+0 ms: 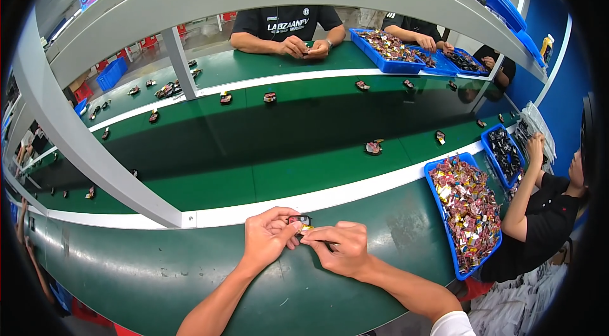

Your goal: The person is assembling small electronic components, specifically inserting internal parts and using a tool to adjust or secure them.

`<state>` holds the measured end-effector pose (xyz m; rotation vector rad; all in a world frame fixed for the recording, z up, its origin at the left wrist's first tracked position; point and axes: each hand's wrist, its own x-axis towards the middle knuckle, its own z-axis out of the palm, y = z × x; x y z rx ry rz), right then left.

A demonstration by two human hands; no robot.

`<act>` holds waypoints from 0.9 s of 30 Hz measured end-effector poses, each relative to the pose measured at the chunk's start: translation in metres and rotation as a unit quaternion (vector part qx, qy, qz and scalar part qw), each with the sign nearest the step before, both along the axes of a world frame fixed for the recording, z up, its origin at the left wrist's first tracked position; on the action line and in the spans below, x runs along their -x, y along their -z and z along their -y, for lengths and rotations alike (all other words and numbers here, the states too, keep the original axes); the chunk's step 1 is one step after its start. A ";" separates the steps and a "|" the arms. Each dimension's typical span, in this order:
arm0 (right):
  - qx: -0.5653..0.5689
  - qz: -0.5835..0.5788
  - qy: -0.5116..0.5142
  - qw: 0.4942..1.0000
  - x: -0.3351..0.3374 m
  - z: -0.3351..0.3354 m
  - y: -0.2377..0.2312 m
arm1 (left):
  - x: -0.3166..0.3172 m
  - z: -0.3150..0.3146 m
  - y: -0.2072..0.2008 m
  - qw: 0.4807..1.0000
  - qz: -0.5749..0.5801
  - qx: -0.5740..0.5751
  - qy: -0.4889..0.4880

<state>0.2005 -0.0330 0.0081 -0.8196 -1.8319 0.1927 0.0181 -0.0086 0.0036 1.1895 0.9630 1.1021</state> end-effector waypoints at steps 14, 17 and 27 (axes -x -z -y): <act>0.020 0.003 0.000 1.000 0.000 0.001 -0.002 | 0.000 0.001 0.001 1.000 -0.006 -0.003 0.000; 0.017 0.007 0.003 1.000 0.001 0.000 -0.003 | 0.000 0.001 0.003 1.000 -0.007 -0.004 -0.001; 0.022 0.011 0.001 1.000 -0.001 0.000 -0.002 | 0.000 0.001 0.000 1.000 -0.021 -0.004 0.005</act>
